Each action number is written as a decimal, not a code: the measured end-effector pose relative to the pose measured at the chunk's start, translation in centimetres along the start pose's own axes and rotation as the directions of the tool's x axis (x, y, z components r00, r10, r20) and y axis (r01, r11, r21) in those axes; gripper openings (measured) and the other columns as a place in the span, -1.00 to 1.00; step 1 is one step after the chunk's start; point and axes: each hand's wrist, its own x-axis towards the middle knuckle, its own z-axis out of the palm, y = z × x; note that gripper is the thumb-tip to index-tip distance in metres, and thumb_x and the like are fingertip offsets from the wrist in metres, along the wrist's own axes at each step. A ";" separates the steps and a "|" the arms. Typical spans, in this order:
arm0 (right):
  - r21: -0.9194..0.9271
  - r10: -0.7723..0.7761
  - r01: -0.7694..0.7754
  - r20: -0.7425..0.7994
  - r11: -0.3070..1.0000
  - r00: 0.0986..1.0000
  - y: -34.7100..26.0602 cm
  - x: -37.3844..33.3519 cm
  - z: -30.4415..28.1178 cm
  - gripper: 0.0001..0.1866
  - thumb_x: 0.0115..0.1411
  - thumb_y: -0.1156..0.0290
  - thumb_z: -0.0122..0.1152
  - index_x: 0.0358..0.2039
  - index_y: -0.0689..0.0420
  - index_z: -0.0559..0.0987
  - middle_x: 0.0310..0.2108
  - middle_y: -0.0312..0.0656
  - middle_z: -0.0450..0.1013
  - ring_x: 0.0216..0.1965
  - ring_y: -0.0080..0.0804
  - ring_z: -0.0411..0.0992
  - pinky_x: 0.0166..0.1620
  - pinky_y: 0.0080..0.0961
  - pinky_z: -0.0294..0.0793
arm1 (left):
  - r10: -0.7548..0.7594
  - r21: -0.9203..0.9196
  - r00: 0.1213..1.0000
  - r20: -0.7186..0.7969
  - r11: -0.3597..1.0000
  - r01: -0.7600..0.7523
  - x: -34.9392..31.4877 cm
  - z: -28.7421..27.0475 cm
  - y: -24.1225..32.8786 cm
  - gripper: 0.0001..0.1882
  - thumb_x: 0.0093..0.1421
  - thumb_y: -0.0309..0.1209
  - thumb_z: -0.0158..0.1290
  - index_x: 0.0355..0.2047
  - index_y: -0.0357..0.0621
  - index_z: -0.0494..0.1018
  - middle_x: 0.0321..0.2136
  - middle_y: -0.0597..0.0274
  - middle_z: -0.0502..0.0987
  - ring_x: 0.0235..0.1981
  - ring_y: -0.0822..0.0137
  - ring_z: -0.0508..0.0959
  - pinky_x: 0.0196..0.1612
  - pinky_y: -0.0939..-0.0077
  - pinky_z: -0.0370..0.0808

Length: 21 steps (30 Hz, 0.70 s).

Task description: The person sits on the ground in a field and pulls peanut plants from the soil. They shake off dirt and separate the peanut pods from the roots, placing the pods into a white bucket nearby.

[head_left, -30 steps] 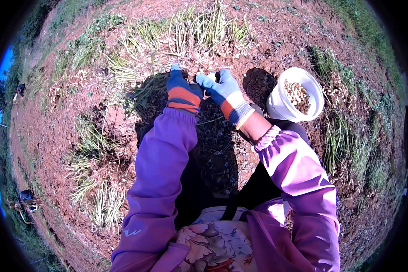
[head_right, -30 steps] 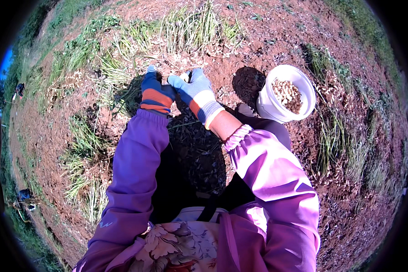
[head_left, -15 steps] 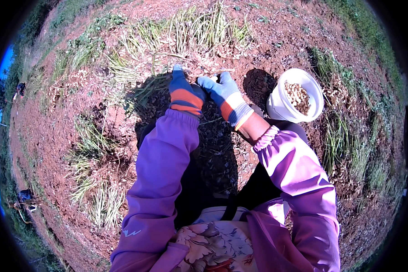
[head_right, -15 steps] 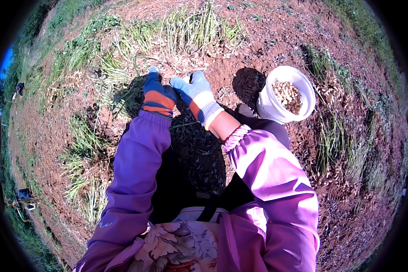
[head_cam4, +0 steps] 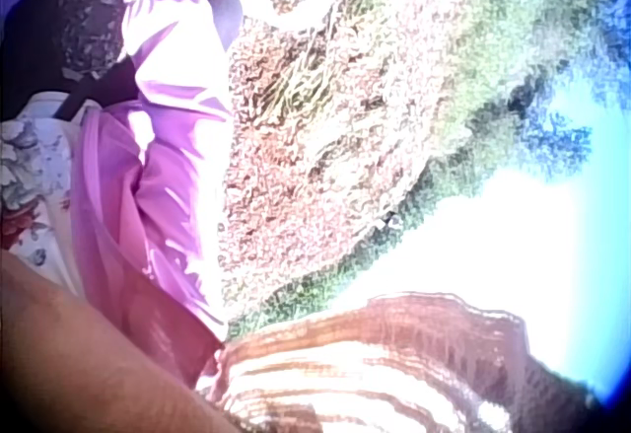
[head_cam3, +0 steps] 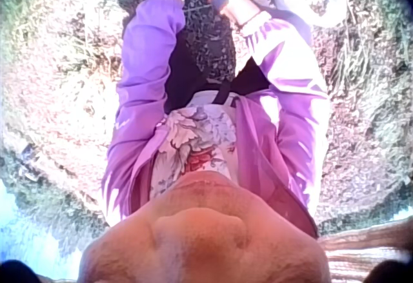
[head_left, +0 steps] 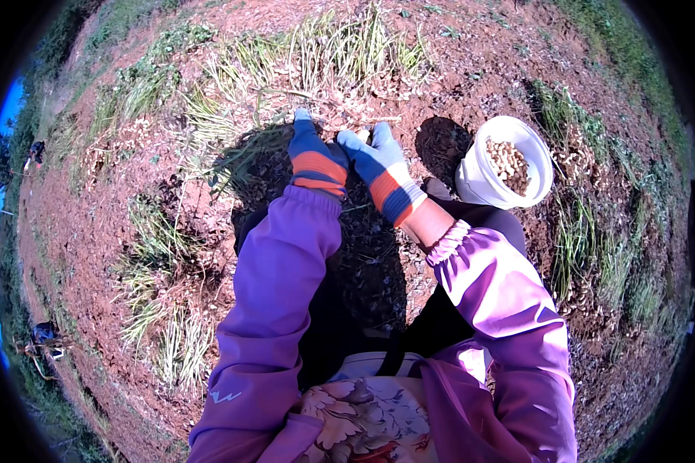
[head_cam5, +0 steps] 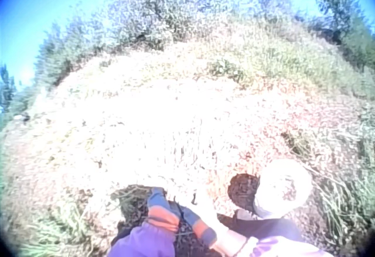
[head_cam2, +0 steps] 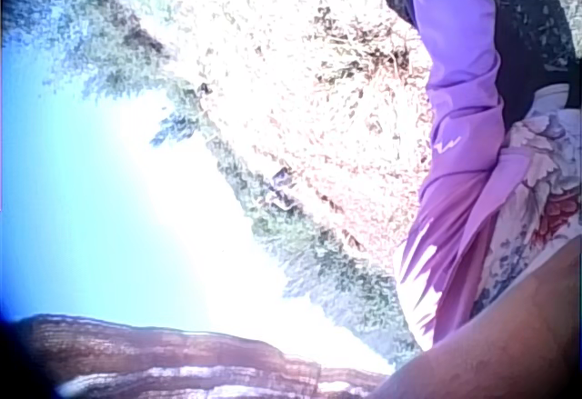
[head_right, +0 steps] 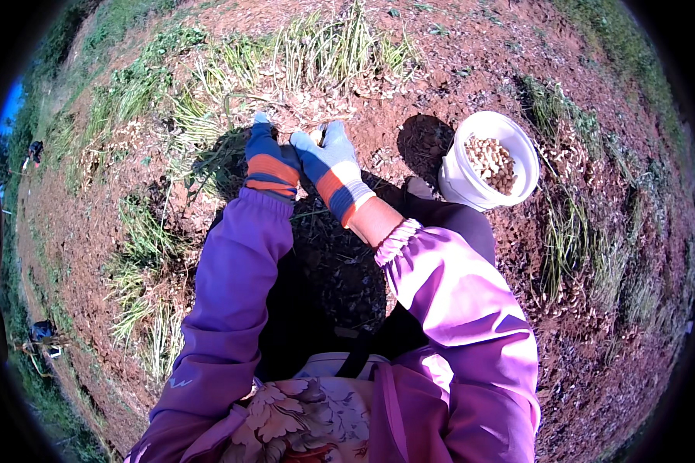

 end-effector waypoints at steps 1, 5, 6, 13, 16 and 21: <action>0.062 0.008 -0.007 -0.004 0.998 1.000 -0.2 -0.1 0.1 -0.53 -0.09 0.15 0.28 -0.41 0.28 0.33 -0.57 -0.19 0.36 -0.51 -0.48 0.31 -0.45 -0.50 0.32 | -0.030 -0.017 0.999 0.013 0.999 0.030 -0.3 0.2 0.1 -0.57 0.13 -0.01 -0.07 -0.22 -0.11 0.38 -0.34 0.26 0.45 -0.40 0.33 0.42 -0.33 0.47 0.39; 0.122 -0.023 0.021 0.009 0.992 1.000 0.8 0.8 0.0 -0.55 -0.06 0.15 0.27 -0.41 0.28 0.35 -0.56 -0.21 0.37 -0.51 -0.53 0.30 -0.46 -0.55 0.32 | -0.019 0.048 0.999 -0.029 0.999 0.020 0.4 -0.2 -0.3 -0.55 0.14 0.01 -0.11 -0.22 -0.12 0.37 -0.37 0.28 0.42 -0.40 0.37 0.36 -0.34 0.50 0.37; 0.132 -0.017 0.014 0.019 0.991 1.000 0.8 0.9 -0.1 -0.55 -0.06 0.16 0.27 -0.41 0.28 0.35 -0.55 -0.21 0.37 -0.51 -0.54 0.31 -0.46 -0.56 0.32 | 0.030 0.092 0.999 -0.033 0.995 -0.027 0.6 -0.3 -0.5 -0.55 0.15 0.01 -0.11 -0.22 -0.13 0.37 -0.39 0.28 0.40 -0.41 0.38 0.34 -0.35 0.50 0.36; 0.179 0.017 -0.039 0.123 0.983 0.992 0.4 1.1 -1.6 -0.60 -0.05 0.21 0.28 -0.43 0.30 0.40 -0.58 -0.23 0.40 -0.55 -0.58 0.32 -0.51 -0.58 0.32 | 0.015 0.139 0.997 -0.071 0.990 -0.005 1.3 -0.3 -0.6 -0.56 0.14 0.01 -0.09 -0.30 -0.15 0.35 -0.46 0.30 0.31 -0.47 0.41 0.23 -0.41 0.48 0.30; 0.038 0.173 -0.187 0.236 0.982 0.956 -2.3 0.1 -1.4 -0.74 0.05 0.35 0.20 -0.35 0.21 0.37 -0.60 -0.32 0.37 -0.69 -0.64 0.26 -0.64 -0.71 0.21 | 0.040 0.161 0.988 -0.152 0.987 -0.015 1.0 -0.4 0.8 -0.57 0.12 0.01 -0.06 -0.34 -0.14 0.34 -0.46 0.30 0.30 -0.47 0.40 0.23 -0.43 0.44 0.30; 0.148 0.198 -0.261 0.342 0.954 0.918 -5.2 -1.2 -1.5 -0.82 0.06 0.38 0.19 -0.41 0.20 0.42 -0.69 -0.37 0.32 -0.75 -0.69 0.22 -0.69 -0.72 0.16 | -0.027 0.079 0.999 -0.042 0.996 0.031 4.3 -2.4 0.0 -0.60 0.09 0.01 -0.02 -0.38 -0.10 0.33 -0.50 0.30 0.29 -0.47 0.37 0.24 -0.48 0.36 0.30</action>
